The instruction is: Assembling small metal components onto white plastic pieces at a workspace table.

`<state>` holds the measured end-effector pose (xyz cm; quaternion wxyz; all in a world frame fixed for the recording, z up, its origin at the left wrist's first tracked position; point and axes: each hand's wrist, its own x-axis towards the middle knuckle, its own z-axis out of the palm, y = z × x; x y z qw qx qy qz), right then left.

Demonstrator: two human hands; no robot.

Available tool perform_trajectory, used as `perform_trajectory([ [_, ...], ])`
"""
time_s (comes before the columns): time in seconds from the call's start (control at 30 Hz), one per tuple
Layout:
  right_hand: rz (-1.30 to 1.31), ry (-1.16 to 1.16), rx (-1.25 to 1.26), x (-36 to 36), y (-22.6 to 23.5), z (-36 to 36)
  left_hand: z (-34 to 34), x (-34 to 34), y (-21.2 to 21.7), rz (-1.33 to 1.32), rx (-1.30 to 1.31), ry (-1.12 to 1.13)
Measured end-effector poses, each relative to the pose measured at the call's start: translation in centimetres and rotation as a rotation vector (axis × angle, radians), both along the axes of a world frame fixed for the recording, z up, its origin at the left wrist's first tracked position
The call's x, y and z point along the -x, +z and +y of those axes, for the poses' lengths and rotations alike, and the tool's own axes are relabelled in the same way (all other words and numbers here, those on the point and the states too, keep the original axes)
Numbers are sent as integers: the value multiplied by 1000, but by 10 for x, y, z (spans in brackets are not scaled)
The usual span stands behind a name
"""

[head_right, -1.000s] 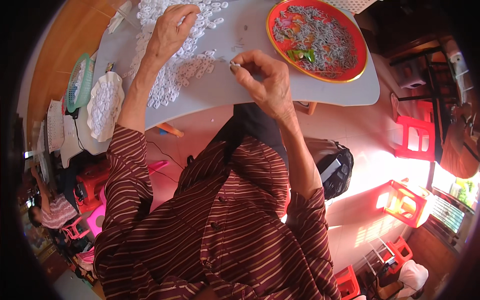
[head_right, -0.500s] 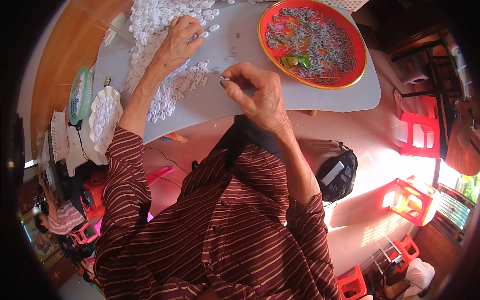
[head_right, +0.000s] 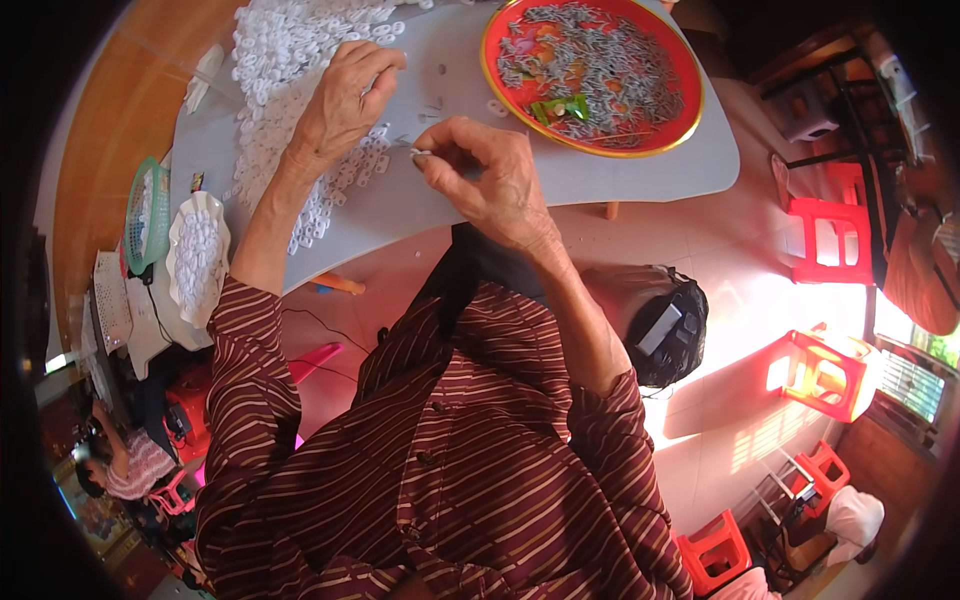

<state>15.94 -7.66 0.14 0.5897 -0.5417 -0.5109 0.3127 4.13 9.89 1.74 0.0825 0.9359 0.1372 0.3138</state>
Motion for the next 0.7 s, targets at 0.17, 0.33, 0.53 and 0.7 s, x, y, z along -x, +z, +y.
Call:
perform_trajectory([
  [0.17,22,64,-17,-2,2,-3,-25,-23,9,67,-65,-282],
  [0.33,0,-159,-270,1,-2,-7,-40,-41,-11,-50,1,-292],
  [0.53,-175,-180,-337,4,-4,-8,-61,-39,-25,-23,128,-19],
  [0.7,-301,-189,-357,12,-7,-16,-57,-52,-33,-2,76,117],
])
